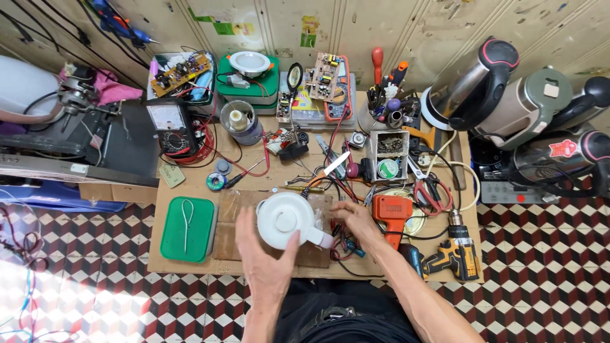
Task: Inspecting and cleaning the interior of an electric kettle at a repair workbench.
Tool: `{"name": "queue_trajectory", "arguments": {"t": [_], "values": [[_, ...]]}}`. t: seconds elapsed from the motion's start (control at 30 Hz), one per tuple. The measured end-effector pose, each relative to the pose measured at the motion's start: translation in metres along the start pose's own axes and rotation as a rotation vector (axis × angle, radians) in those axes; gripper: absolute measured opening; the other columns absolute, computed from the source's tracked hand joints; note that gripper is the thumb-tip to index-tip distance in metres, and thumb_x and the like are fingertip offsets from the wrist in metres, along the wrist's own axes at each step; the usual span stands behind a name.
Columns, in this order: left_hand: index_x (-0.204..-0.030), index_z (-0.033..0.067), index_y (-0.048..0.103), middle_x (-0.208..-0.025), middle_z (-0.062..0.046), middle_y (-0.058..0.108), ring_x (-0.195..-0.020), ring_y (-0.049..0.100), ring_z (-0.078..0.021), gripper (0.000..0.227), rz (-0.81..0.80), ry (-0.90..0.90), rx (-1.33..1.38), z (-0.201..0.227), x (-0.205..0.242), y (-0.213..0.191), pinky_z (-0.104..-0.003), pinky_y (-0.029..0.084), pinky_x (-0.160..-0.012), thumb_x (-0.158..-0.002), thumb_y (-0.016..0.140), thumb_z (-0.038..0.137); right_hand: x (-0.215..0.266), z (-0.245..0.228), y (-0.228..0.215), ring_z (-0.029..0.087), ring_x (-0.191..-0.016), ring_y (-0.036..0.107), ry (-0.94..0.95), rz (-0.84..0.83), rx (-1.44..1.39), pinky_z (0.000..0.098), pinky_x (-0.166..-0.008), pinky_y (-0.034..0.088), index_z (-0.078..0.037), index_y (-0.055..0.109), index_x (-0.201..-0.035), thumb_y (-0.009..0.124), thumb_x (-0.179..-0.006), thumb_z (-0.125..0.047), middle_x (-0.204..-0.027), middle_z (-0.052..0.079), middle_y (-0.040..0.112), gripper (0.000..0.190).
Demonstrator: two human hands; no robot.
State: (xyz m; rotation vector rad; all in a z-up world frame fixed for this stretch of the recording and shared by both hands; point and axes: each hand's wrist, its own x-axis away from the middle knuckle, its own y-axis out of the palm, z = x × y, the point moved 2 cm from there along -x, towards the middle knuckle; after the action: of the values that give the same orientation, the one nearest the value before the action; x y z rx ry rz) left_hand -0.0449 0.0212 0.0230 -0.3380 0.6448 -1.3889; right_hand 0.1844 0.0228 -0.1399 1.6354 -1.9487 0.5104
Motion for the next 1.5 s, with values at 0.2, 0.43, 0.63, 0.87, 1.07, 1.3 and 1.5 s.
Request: {"name": "queue_trajectory", "arguments": {"t": [0.2, 0.43, 0.63, 0.87, 1.07, 1.3, 1.5], "values": [[-0.147, 0.0014, 0.042, -0.156, -0.029, 0.035, -0.143, 0.037, -0.0453, 0.088, -0.127, 0.091, -0.071, -0.01, -0.003, 0.025, -0.051, 0.034, -0.116, -0.077, 0.086, 0.032, -0.076, 0.013, 0.036, 0.014, -0.084, 0.066, 0.014, 0.019, -0.137, 0.0288, -0.079, 0.052, -0.003, 0.07, -0.102, 0.06, -0.092, -0.014, -0.09, 0.004, 0.073, 0.018], [-0.145, 0.0007, 0.043, -0.152, -0.027, 0.039, -0.142, 0.033, -0.0501, 0.093, -0.11, 0.147, -0.089, -0.006, -0.017, 0.031, -0.056, 0.031, -0.115, -0.071, 0.088, 0.035, -0.121, 0.038, 0.056, 0.015, -0.062, 0.061, 0.143, 0.103, -0.262, 0.0306, -0.058, 0.052, -0.005, 0.069, -0.088, 0.066, -0.09, -0.016, -0.075, 0.005, 0.069, 0.012], [-0.14, 0.0036, 0.051, -0.146, -0.023, 0.046, -0.141, 0.036, -0.0477, 0.084, -0.053, 0.145, -0.172, -0.008, -0.017, 0.04, -0.057, 0.031, -0.116, -0.073, 0.088, 0.037, -0.135, 0.045, 0.058, 0.015, -0.056, 0.057, 0.18, 0.183, -0.211, 0.032, -0.053, 0.049, -0.002, 0.067, -0.086, 0.072, -0.09, -0.017, -0.07, 0.005, 0.065, 0.017], [-0.134, 0.0088, 0.063, -0.145, -0.018, 0.053, -0.137, 0.045, -0.0462, 0.061, -0.007, 0.181, -0.192, -0.008, -0.017, 0.043, -0.054, 0.041, -0.11, -0.078, 0.082, 0.027, -0.131, 0.041, 0.07, 0.017, -0.059, 0.06, 0.163, 0.167, -0.188, 0.0334, -0.054, 0.05, -0.004, 0.07, -0.085, 0.074, -0.088, -0.019, -0.073, 0.007, 0.069, 0.015], [-0.133, 0.0076, 0.063, -0.144, -0.017, 0.054, -0.135, 0.046, -0.0455, 0.059, -0.015, 0.147, -0.186, -0.007, -0.016, 0.04, -0.053, 0.044, -0.108, -0.078, 0.08, 0.024, -0.098, 0.011, 0.078, 0.018, -0.061, 0.063, 0.147, 0.305, -0.011, 0.035, -0.058, 0.051, -0.002, 0.07, -0.081, 0.072, -0.09, -0.026, -0.072, 0.008, 0.07, 0.026], [-0.133, 0.0077, 0.063, -0.143, -0.017, 0.054, -0.135, 0.047, -0.0454, 0.059, -0.023, 0.139, -0.184, -0.006, -0.018, 0.041, -0.053, 0.044, -0.107, -0.078, 0.08, 0.023, -0.108, 0.013, 0.074, 0.018, -0.063, 0.063, 0.151, 0.291, 0.089, 0.0354, -0.061, 0.051, 0.0, 0.073, -0.084, 0.073, -0.089, -0.027, -0.074, 0.009, 0.071, 0.028], [-0.132, 0.0086, 0.064, -0.143, -0.017, 0.054, -0.135, 0.046, -0.0453, 0.057, -0.042, 0.133, -0.154, -0.008, -0.018, 0.041, -0.052, 0.045, -0.106, -0.079, 0.08, 0.022, -0.094, 0.004, 0.072, 0.019, -0.062, 0.064, 0.112, 0.374, 0.134, 0.0366, -0.06, 0.051, 0.0, 0.074, -0.086, 0.07, -0.091, -0.031, -0.074, 0.011, 0.072, 0.032]]}}
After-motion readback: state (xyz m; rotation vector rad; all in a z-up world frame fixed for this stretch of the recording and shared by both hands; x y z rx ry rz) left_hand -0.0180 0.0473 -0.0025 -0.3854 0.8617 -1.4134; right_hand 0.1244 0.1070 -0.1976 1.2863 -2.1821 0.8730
